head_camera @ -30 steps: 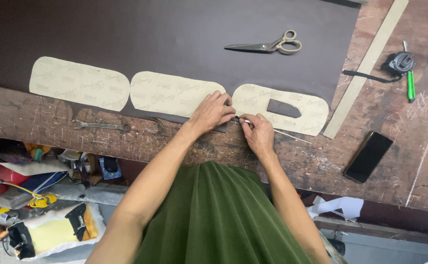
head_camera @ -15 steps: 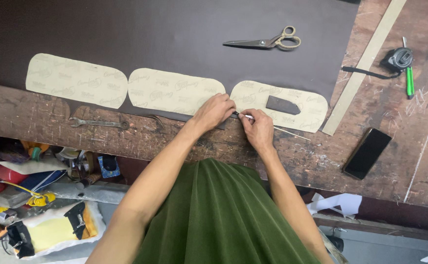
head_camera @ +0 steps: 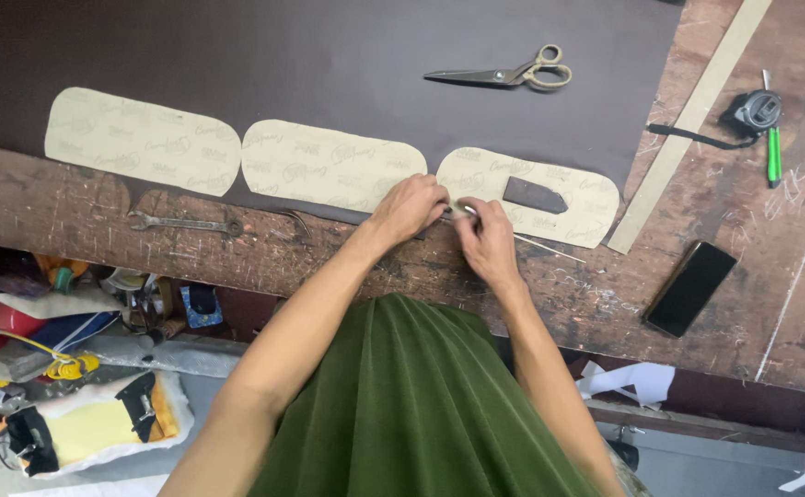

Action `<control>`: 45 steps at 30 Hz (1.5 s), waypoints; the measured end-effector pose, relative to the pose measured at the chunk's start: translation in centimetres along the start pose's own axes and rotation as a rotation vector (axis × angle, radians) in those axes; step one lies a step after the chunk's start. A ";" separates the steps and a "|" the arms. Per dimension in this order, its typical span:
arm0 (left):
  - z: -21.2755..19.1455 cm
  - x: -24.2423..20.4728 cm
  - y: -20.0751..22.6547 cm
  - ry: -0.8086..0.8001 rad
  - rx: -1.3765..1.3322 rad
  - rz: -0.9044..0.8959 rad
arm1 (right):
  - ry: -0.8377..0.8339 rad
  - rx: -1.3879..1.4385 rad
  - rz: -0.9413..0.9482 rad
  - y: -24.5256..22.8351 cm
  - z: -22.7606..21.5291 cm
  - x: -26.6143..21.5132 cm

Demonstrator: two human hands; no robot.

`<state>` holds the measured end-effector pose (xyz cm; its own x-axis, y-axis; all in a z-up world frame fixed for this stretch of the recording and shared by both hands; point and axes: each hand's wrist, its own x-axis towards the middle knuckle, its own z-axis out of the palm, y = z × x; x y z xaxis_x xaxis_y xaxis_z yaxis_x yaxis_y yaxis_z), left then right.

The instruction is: The person outlines paper templates on a roll of dark material using a marking tool and then cuts the material with shears.

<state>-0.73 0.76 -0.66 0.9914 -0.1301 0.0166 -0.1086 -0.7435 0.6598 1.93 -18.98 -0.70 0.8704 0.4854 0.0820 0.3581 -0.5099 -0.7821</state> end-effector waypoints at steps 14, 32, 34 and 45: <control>0.5 0.2 -0.8 -0.021 -0.039 -0.049 | 0.134 0.120 0.045 -1.1 1.6 -2.0; 0.5 0.3 -1.2 0.058 -0.111 -0.016 | 0.084 -0.053 -0.032 -0.8 2.8 -0.9; 0.7 0.4 -1.2 0.045 -0.120 -0.038 | 0.072 -0.045 0.017 -0.8 3.0 -0.8; 1.0 0.6 -1.4 0.031 -0.136 -0.071 | 0.063 -0.066 -0.024 -0.2 2.9 -0.5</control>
<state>-0.07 1.12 -2.34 0.9982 -0.0583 -0.0117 -0.0294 -0.6543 0.7557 0.45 -17.08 -2.33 0.8803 0.4531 0.1403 0.3982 -0.5453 -0.7376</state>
